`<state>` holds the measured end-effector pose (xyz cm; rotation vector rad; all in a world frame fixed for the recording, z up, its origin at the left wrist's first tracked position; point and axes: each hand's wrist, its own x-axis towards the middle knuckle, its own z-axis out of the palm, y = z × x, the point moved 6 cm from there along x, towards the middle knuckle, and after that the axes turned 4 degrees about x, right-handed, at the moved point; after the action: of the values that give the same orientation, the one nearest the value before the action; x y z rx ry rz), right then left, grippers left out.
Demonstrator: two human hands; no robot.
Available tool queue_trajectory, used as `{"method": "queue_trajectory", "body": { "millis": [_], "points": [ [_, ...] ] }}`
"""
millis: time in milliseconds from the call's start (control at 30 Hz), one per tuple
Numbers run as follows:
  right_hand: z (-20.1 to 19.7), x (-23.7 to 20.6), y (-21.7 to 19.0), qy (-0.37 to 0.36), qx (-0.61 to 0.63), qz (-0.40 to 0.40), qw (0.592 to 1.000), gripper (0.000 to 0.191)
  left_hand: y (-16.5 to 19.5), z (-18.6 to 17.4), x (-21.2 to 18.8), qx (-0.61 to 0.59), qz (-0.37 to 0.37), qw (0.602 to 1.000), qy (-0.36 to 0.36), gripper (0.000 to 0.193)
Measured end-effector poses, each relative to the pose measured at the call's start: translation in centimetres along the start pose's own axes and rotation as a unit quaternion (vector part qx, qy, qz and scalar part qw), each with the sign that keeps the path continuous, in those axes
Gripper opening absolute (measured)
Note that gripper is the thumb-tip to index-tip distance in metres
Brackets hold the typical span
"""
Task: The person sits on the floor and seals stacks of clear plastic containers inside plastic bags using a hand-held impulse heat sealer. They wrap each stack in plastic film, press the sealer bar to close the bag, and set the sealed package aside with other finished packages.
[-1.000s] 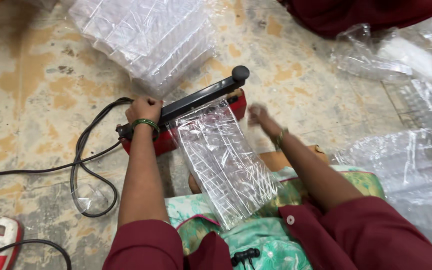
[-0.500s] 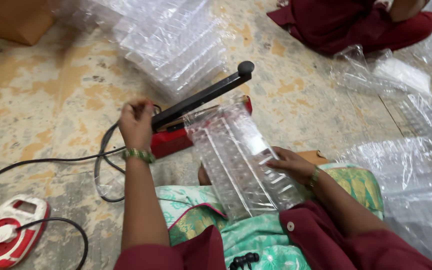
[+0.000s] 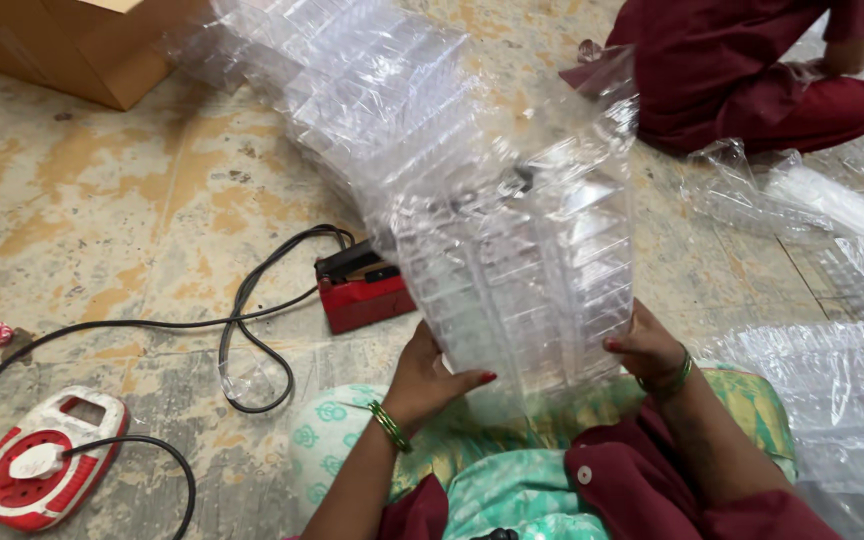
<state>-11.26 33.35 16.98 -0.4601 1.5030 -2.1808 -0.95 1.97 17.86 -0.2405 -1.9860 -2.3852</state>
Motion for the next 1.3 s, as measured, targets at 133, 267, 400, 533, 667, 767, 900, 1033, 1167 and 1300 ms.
{"method": "queue_trajectory", "body": {
  "millis": [133, 267, 400, 533, 667, 767, 900, 1033, 1167, 1300],
  "points": [
    [1.1, 0.9, 1.4, 0.001, 0.009, 0.027, 1.0, 0.094, 0.3, -0.9, -0.9, -0.038, -0.032, 0.999, -0.005, 0.097],
    [2.0, 1.9, 0.9, 0.02, 0.031, 0.045, 0.998, 0.088, 0.4, -1.7, -0.9, 0.034, 0.01, 0.999, 0.021, 0.091],
    [4.1, 3.6, -0.6, 0.002, 0.048, 0.029, 0.998, 0.083, -2.3, -2.5, 0.1, -0.018, -0.03, 0.997, 0.071, 0.08],
    [4.6, 7.2, -3.0, 0.048, 0.09, 0.052, 0.993, 0.072, -6.1, -4.2, 0.5, -0.003, -0.12, 0.985, 0.12, 0.062],
    [4.3, 15.5, -6.2, 0.122, 0.15, 0.019, 0.981, 0.051, -8.9, -5.3, 0.5, 0.016, -0.157, 0.982, 0.104, 0.057],
    [7.0, 25.7, -8.1, 0.041, 0.208, 0.001, 0.977, 0.034, -10.3, -5.7, 1.3, 0.026, -0.15, 0.983, 0.098, 0.056],
    [11.4, 39.4, -7.1, 0.118, 0.215, 0.057, 0.968, 0.059, -11.7, -6.5, 1.9, 0.024, -0.157, 0.981, 0.107, 0.056],
    [14.6, 44.8, -6.2, 0.189, 0.033, -0.026, 0.981, 0.081, -12.5, -7.3, 1.7, 0.006, -0.177, 0.978, 0.114, 0.056],
    [14.9, 42.0, -4.0, 0.131, -0.16, -0.086, 0.975, 0.09, -12.9, -8.0, 1.7, 0.017, -0.188, 0.975, 0.115, 0.053],
    [10.6, 30.5, -1.3, 0.084, -0.083, 0.0, 0.993, 0.064, -12.5, -8.5, 1.6, -0.01, -0.17, 0.982, 0.078, 0.047]
  ]
}}
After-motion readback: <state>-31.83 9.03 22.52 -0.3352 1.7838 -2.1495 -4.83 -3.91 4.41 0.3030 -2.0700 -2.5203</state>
